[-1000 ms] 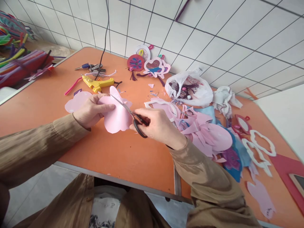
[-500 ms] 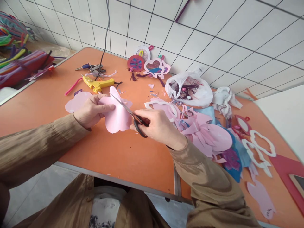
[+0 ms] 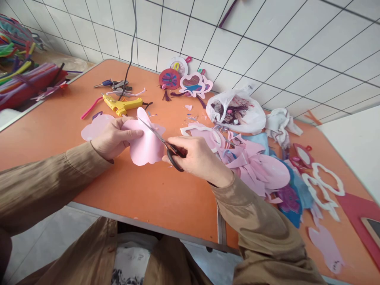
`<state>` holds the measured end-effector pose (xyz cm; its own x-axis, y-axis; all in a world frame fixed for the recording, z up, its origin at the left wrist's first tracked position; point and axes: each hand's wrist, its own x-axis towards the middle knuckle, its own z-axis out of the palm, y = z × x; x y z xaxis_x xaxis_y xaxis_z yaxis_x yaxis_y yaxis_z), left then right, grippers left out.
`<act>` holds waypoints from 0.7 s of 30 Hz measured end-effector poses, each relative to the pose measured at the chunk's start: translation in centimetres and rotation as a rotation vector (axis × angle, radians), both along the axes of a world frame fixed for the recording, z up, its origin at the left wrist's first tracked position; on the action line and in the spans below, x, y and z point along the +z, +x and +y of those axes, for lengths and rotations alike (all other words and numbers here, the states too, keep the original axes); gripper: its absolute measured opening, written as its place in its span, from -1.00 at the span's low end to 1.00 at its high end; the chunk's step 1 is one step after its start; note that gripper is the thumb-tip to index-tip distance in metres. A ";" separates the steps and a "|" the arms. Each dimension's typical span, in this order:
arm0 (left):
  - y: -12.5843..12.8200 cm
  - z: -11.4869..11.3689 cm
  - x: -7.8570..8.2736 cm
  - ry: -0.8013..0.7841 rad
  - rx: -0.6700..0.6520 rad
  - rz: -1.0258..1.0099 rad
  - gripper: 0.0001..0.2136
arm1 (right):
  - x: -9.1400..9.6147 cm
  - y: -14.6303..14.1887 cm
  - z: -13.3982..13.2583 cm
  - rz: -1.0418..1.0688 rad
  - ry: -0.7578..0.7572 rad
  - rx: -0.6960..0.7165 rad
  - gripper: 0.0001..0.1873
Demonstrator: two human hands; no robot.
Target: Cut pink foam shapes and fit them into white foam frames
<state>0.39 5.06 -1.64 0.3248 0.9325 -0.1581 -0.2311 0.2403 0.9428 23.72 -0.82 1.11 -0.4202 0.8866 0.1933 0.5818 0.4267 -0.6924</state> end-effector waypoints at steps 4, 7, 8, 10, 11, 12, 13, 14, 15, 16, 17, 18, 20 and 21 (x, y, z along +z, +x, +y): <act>0.0 0.0 0.0 0.001 0.006 -0.006 -0.65 | -0.2 0.1 0.0 0.004 0.000 -0.001 -0.72; 0.0 0.1 0.0 0.009 -0.003 -0.027 -0.67 | -0.2 0.1 0.0 0.021 -0.013 -0.008 -0.74; 0.0 0.1 -0.1 0.015 -0.004 -0.032 -0.67 | -0.2 0.1 0.0 0.027 -0.024 -0.008 -0.76; -0.1 0.1 -0.2 0.033 -0.010 -0.040 -0.69 | -0.2 0.2 0.0 0.034 -0.054 -0.006 -0.79; -0.1 0.2 -0.3 0.049 -0.013 -0.045 -0.69 | -0.1 0.2 -0.1 0.032 -0.075 -0.005 -0.80; -0.1 0.2 -0.3 0.066 -0.017 -0.049 -0.70 | -0.1 0.3 -0.1 0.029 -0.094 -0.005 -0.82; -0.1 0.2 -0.3 0.080 -0.019 -0.050 -0.70 | -0.1 0.3 -0.1 0.026 -0.110 -0.008 -0.83; -0.1 0.3 -0.3 0.089 -0.020 -0.049 -0.71 | -0.1 0.4 -0.1 0.023 -0.121 -0.014 -0.82; -0.1 0.3 -0.2 0.094 -0.015 -0.046 -0.71 | -0.1 0.5 -0.1 0.022 -0.132 -0.019 -0.81; -0.2 0.3 -0.1 0.095 -0.007 -0.044 -0.71 | -0.1 0.5 -0.1 0.021 -0.144 -0.021 -0.79; -0.2 0.3 0.0 0.093 0.002 -0.042 -0.70 | -0.1 0.5 -0.1 0.019 -0.157 -0.022 -0.79; -0.2 0.3 0.1 0.098 0.017 -0.042 -0.69 | -0.2 0.6 -0.1 0.016 -0.171 -0.020 -0.81; -0.3 0.4 0.3 0.121 0.057 -0.042 -0.65 | -0.4 0.7 -0.1 0.005 -0.200 -0.017 -0.84; -0.5 0.6 0.3 0.123 0.068 -0.034 -0.63 | -0.4 0.8 -0.1 0.002 -0.207 -0.021 -0.83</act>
<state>-0.06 5.61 -1.34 0.2635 0.9642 -0.0309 -0.2757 0.1059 0.9554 24.57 -0.91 0.67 -0.4013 0.9159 0.0075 0.5872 0.2635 -0.7654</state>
